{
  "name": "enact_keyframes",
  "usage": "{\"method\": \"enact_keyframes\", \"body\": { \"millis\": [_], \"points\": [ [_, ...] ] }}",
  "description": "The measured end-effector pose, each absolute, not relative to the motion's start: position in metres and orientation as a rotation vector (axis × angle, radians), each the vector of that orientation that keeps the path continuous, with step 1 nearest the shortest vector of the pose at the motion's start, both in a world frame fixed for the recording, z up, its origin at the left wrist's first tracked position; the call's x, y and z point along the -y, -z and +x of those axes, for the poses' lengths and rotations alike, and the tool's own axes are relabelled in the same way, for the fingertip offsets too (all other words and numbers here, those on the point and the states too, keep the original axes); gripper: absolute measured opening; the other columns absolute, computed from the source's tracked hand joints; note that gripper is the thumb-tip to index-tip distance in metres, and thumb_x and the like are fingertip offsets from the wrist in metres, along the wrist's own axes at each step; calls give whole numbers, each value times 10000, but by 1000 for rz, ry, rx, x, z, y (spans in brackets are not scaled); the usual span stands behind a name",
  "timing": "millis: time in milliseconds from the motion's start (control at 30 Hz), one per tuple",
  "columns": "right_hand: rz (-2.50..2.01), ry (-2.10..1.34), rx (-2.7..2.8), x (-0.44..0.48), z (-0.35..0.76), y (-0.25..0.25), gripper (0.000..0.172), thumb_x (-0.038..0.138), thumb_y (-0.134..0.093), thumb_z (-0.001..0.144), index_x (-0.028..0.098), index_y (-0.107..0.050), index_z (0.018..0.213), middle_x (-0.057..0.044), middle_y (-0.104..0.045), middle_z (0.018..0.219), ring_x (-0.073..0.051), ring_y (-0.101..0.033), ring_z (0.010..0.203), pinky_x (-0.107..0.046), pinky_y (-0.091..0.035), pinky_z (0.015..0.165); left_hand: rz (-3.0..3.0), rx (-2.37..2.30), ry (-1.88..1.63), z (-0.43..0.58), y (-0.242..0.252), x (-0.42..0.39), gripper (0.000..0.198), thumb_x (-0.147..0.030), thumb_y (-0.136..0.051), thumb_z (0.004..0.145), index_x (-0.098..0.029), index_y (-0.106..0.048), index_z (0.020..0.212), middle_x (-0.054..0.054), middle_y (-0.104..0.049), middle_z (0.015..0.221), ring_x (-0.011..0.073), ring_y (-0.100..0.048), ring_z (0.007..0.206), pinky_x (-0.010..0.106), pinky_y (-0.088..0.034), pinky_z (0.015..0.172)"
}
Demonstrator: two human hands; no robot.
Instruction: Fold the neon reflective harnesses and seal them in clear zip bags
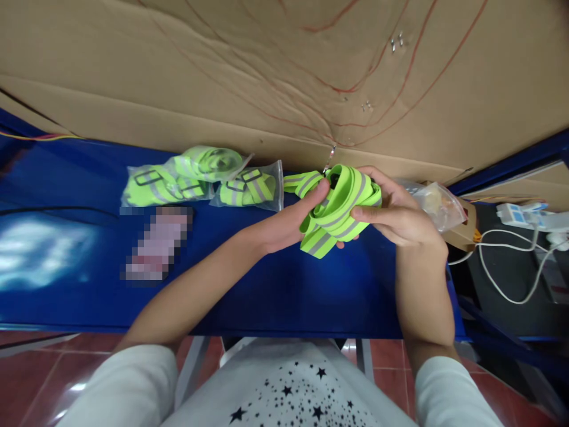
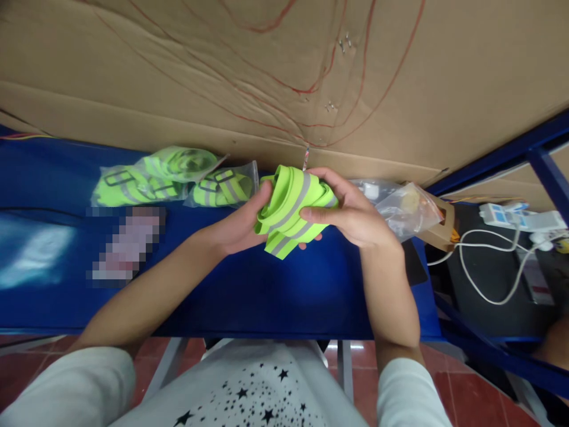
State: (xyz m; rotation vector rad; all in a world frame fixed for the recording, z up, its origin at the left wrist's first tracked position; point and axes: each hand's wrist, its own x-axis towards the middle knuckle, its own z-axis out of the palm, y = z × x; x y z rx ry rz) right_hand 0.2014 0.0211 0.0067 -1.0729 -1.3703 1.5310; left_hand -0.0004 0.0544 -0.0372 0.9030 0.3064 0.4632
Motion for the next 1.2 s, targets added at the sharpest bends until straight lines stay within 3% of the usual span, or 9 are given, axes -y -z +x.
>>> {"method": "enact_keyframes", "body": {
  "millis": [133,267,467,600,700,833,933,1033,1200],
  "points": [
    [-1197,-1062,1574,-21,201,-3,591,413,-865,784,287,-660,1324,-16,-739,1205,-269,-710,1073,-423,-616,906,782,-389,-549,5,36,-52,666,-805,-553,877,-237,-735,1173,89,-785,1027,317,-753,989,415,-643,806],
    [-1214,-727,1755,-15,192,-7,462,356,-794,858,290,-699,1306,-30,-724,1306,-299,-668,1217,-488,-543,1091,663,-381,-690,11,33,-45,581,-730,-552,926,-230,-703,1182,94,-757,1146,352,-689,1190,488,-616,950],
    [-1129,-257,1958,-8,166,6,485,147,-538,979,366,-642,1399,-13,-646,1437,-267,-591,1361,-497,-461,1207,712,-501,-992,7,9,-38,521,-685,-529,966,-208,-679,1114,75,-723,1144,361,-597,1325,482,-574,1012],
    [-1025,-1,2031,-12,153,27,530,109,-464,993,429,-622,1385,13,-615,1456,-251,-520,1439,-542,-345,1281,638,-480,-1041,4,5,-38,207,-393,-618,962,-205,-695,996,34,-729,1074,259,-604,1332,344,-557,1042],
    [-1022,-143,2144,-13,154,24,475,213,-546,973,376,-571,1418,-24,-519,1547,-298,-417,1519,-616,-250,1309,659,-463,-1063,1,9,-41,146,-278,-690,890,-208,-693,1018,36,-744,1085,243,-645,1280,354,-548,1060],
    [-947,-541,1922,-14,162,12,469,450,-588,961,369,-454,1403,-36,-443,1586,-283,-369,1553,-538,-325,1300,764,-485,-1157,-3,11,-45,412,-293,-830,803,-233,-671,1178,40,-746,1180,270,-668,1255,419,-537,1076],
    [-869,-605,1547,-19,166,13,360,460,-575,982,403,-474,1323,7,-474,1545,-235,-361,1561,-482,-313,1309,878,-486,-1146,-5,8,-45,554,-325,-883,760,-238,-659,1259,46,-748,1209,289,-665,1258,426,-526,1083],
    [-919,-776,1418,-23,166,18,514,567,-605,955,367,-477,1411,-34,-495,1552,-260,-389,1542,-497,-346,1283,1137,-508,-1182,-4,8,-41,617,-329,-903,742,-236,-653,1298,60,-720,1305,296,-626,1306,404,-486,1117],
    [-1054,-1146,1311,-22,165,22,784,622,-694,878,346,-363,1534,-58,-638,1382,-253,-641,1270,-426,-565,1055,1383,-675,-1257,1,28,-40,558,-368,-870,787,-220,-644,1275,71,-722,1273,264,-678,1168,363,-489,1049]
  ]
}}
